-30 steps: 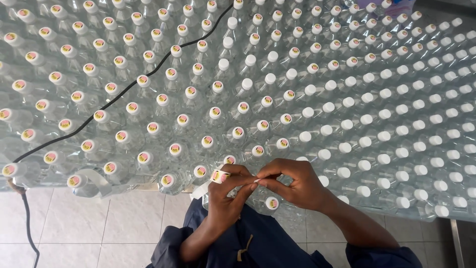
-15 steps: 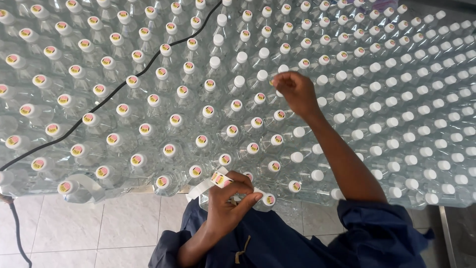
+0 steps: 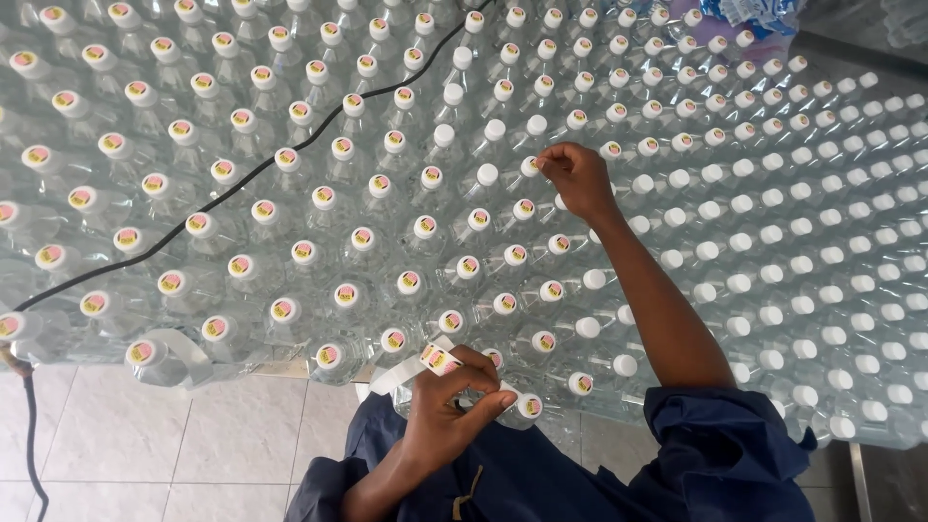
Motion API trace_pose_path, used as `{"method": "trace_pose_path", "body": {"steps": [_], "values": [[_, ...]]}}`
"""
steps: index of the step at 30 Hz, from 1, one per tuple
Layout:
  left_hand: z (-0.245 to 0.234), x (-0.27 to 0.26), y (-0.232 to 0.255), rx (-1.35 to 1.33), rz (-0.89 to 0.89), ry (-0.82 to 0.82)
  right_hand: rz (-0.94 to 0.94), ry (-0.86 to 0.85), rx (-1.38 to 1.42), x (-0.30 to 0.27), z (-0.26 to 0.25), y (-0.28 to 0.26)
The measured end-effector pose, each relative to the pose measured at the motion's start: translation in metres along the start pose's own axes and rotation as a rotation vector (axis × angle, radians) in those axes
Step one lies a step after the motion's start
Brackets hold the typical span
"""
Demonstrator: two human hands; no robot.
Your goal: Manually applying small circular labels to the center of bottle caps on a large grid of water bottles.
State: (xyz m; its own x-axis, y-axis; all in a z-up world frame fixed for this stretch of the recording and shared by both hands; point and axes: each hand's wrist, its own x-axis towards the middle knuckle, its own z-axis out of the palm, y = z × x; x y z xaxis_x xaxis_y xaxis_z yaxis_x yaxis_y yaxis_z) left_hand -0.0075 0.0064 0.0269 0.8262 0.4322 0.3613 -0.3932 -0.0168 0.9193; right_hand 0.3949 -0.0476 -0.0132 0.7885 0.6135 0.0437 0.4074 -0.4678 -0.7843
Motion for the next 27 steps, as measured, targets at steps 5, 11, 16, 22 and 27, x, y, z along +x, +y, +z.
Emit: {"method": "trace_pose_path", "body": {"steps": [5,11,16,22,27], "values": [[-0.001,0.001,-0.002,0.006,-0.058,-0.01,-0.001,-0.005,-0.026,0.003,0.002,0.003],[-0.001,0.002,-0.003,0.003,-0.098,-0.021,-0.046,0.004,-0.047,0.007,0.006,0.009],[-0.002,-0.004,-0.013,0.033,-0.168,-0.023,-0.073,0.037,-0.158,0.005,0.009,0.006],[-0.001,-0.004,-0.017,0.051,-0.19,-0.032,0.063,-0.059,-0.108,0.005,0.008,-0.008],[-0.003,0.005,-0.009,0.05,-0.119,-0.013,0.2,-0.134,0.046,0.012,0.011,-0.011]]}}
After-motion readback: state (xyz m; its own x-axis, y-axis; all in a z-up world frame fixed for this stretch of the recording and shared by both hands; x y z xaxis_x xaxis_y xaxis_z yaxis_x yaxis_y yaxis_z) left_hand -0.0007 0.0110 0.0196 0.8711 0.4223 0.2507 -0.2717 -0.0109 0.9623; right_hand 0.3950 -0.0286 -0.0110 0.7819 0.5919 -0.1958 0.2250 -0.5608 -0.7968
